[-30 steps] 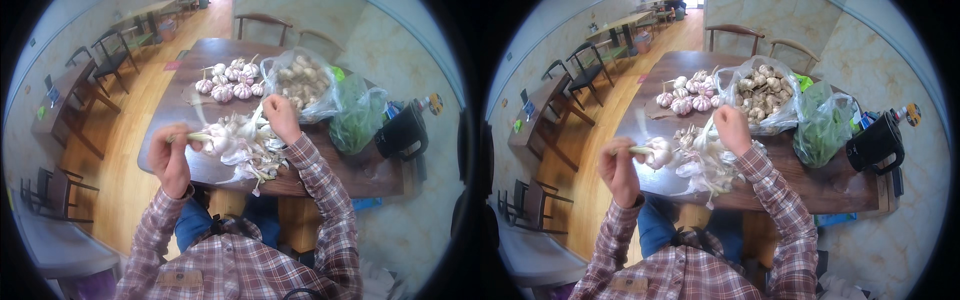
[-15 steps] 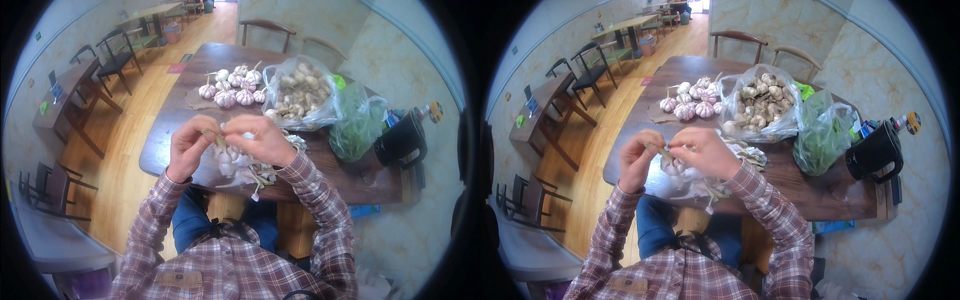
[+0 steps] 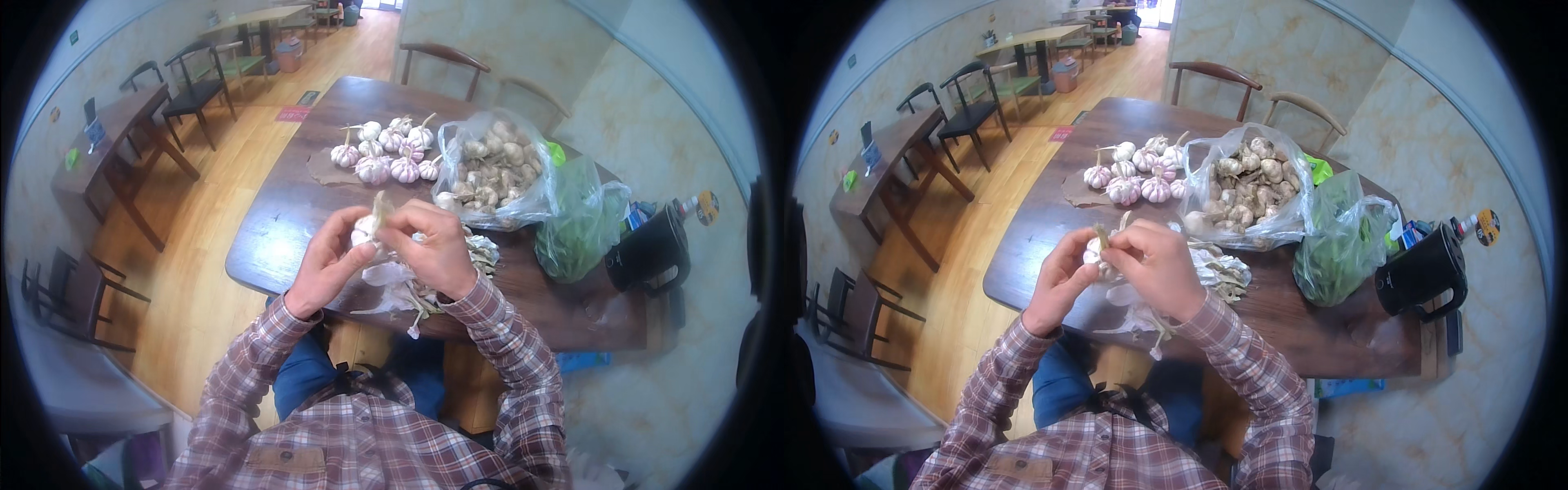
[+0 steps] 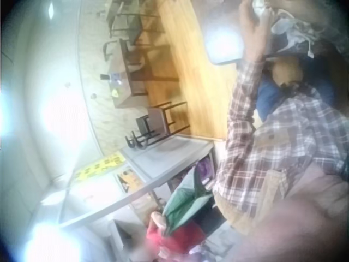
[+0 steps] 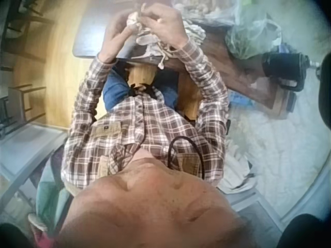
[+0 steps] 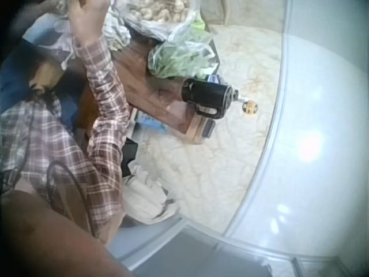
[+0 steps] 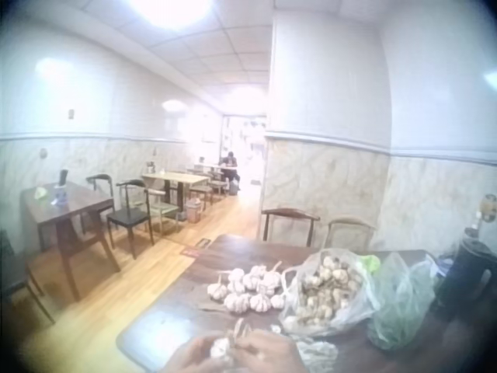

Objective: The person sits at a table and peels garlic cloves by hand, removing the outer skins and placing the peeled cloves on the table. The person handles multiple garlic bulbs and separates individual cloves throughout the clip.

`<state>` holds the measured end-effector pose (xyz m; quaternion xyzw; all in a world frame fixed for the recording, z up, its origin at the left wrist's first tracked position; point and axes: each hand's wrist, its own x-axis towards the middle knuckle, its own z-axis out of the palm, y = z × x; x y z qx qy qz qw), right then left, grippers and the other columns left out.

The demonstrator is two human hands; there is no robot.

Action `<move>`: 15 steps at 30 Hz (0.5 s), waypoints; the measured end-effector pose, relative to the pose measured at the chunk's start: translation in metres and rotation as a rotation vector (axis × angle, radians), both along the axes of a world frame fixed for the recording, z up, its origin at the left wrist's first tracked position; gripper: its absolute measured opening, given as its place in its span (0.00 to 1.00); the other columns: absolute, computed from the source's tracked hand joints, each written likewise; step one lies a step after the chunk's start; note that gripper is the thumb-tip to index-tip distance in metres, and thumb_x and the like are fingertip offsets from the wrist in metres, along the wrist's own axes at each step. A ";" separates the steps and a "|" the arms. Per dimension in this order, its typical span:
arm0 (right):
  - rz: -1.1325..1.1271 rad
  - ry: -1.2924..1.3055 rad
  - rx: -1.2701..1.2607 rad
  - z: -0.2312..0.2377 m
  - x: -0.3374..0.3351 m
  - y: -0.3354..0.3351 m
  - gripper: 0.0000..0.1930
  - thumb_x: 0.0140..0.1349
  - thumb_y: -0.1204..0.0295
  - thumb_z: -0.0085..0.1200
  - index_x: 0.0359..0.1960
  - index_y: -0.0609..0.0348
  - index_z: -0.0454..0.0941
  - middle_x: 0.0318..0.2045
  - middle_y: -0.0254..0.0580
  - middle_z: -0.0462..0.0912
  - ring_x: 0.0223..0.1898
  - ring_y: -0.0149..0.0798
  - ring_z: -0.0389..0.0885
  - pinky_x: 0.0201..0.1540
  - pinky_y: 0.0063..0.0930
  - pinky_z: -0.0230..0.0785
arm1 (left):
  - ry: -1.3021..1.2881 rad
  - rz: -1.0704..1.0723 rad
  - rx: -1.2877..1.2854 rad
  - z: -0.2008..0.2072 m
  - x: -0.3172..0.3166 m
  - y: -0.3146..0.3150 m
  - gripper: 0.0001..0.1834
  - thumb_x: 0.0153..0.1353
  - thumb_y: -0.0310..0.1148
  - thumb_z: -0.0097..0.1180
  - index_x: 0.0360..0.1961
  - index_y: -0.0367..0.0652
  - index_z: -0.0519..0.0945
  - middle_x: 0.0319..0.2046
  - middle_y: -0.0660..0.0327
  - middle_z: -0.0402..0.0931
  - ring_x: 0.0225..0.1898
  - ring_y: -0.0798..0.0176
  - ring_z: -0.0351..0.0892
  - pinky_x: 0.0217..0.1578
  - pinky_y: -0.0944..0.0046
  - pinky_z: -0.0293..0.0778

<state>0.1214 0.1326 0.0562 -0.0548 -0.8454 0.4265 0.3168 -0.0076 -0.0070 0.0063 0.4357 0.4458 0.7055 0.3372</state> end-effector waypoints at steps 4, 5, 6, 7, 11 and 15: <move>0.178 -0.038 -0.196 -0.002 0.002 0.007 0.05 0.59 0.77 0.61 0.33 0.67 0.81 0.27 0.39 0.80 0.29 0.30 0.78 0.32 0.24 0.70 | 0.046 -0.003 0.018 -0.001 0.000 -0.003 0.23 0.66 0.24 0.58 0.60 0.32 0.69 0.51 0.59 0.75 0.51 0.69 0.74 0.52 0.69 0.71; 0.167 -0.040 -0.282 -0.006 0.002 0.007 0.05 0.60 0.77 0.60 0.34 0.67 0.81 0.27 0.38 0.80 0.29 0.29 0.78 0.33 0.24 0.70 | 0.038 -0.002 0.031 -0.002 0.002 -0.002 0.22 0.66 0.24 0.58 0.60 0.32 0.70 0.50 0.60 0.75 0.50 0.70 0.74 0.52 0.69 0.71; 0.156 -0.042 -0.368 -0.009 0.002 0.006 0.05 0.60 0.77 0.60 0.34 0.67 0.80 0.28 0.37 0.80 0.30 0.28 0.77 0.34 0.23 0.70 | 0.030 -0.001 0.044 -0.002 0.003 -0.002 0.21 0.66 0.23 0.58 0.59 0.32 0.71 0.48 0.60 0.76 0.49 0.70 0.75 0.51 0.69 0.72; 0.152 -0.083 -0.407 -0.010 0.002 0.006 0.05 0.60 0.76 0.59 0.34 0.67 0.80 0.28 0.37 0.80 0.30 0.27 0.77 0.34 0.23 0.71 | 0.027 0.011 0.037 -0.002 0.004 -0.002 0.21 0.65 0.24 0.58 0.59 0.32 0.72 0.48 0.59 0.76 0.48 0.69 0.75 0.51 0.69 0.72; 0.158 -0.194 -0.411 -0.007 0.006 0.005 0.06 0.60 0.74 0.60 0.32 0.65 0.79 0.29 0.36 0.81 0.32 0.25 0.77 0.36 0.24 0.71 | 0.227 0.062 0.017 0.000 0.002 -0.003 0.21 0.62 0.26 0.61 0.55 0.32 0.75 0.46 0.56 0.78 0.47 0.65 0.77 0.49 0.66 0.72; 0.275 -0.271 -0.305 -0.005 0.009 0.012 0.10 0.61 0.69 0.60 0.29 0.64 0.78 0.28 0.38 0.81 0.31 0.28 0.78 0.35 0.25 0.70 | 0.494 0.069 -0.031 0.012 -0.001 -0.009 0.21 0.59 0.28 0.64 0.53 0.32 0.77 0.44 0.52 0.79 0.46 0.61 0.78 0.48 0.63 0.72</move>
